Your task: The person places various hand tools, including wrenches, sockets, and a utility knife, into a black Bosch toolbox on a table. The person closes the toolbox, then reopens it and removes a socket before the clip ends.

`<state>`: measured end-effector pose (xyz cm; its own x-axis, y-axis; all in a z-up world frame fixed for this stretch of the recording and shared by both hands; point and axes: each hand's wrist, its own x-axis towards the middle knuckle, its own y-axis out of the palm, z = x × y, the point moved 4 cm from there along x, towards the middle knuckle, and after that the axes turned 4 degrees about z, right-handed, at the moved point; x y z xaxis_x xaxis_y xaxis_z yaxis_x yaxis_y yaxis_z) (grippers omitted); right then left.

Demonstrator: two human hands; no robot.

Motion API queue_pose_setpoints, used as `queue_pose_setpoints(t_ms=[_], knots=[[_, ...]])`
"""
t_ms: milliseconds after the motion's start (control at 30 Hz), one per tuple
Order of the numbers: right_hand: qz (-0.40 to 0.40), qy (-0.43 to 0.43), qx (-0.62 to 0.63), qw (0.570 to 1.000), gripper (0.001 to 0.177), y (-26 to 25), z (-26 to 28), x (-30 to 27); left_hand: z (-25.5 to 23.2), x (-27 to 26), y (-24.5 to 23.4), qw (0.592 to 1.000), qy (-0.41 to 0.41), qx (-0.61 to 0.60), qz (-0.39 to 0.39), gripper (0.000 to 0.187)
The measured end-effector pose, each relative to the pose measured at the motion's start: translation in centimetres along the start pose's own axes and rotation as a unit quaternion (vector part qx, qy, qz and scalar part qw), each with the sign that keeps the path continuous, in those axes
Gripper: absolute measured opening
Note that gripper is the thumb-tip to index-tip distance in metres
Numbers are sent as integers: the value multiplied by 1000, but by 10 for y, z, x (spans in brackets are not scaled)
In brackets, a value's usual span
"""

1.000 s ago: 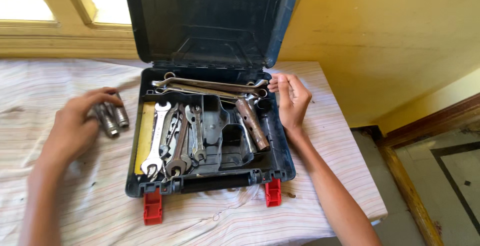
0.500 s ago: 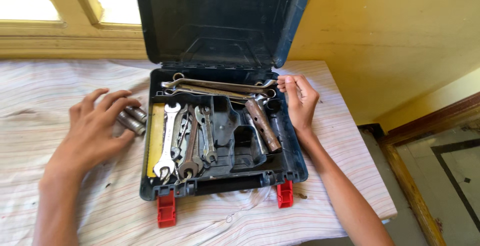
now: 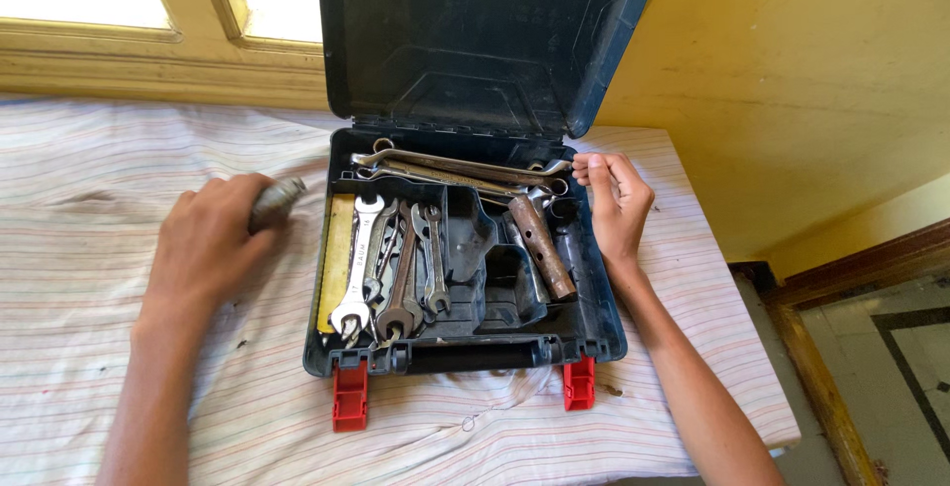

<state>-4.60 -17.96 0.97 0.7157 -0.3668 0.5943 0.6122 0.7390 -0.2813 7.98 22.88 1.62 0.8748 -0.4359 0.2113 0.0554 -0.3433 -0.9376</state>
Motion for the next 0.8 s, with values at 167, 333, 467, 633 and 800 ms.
queue_pose_setpoints(t_ms=[167, 333, 467, 633, 800], knots=[[-2, 18, 30, 999, 27, 1, -9, -1, 4, -5, -11, 978, -63, -177, -85, 27], [-14, 39, 42, 998, 28, 2, -14, 3, -47, -4, -3, 752, -123, -643, -75, 31], [-7, 37, 36, 999, 29, 0, -11, 2, -120, 4, 15, 685, -127, -712, 89, 28], [-9, 25, 25, 999, 29, 0, -3, 3, -174, 4, 20, 715, -102, -676, 145, 35], [-4, 30, 18, 999, 30, -1, -7, 5, -182, 2, 13, 925, -40, -349, 144, 69]])
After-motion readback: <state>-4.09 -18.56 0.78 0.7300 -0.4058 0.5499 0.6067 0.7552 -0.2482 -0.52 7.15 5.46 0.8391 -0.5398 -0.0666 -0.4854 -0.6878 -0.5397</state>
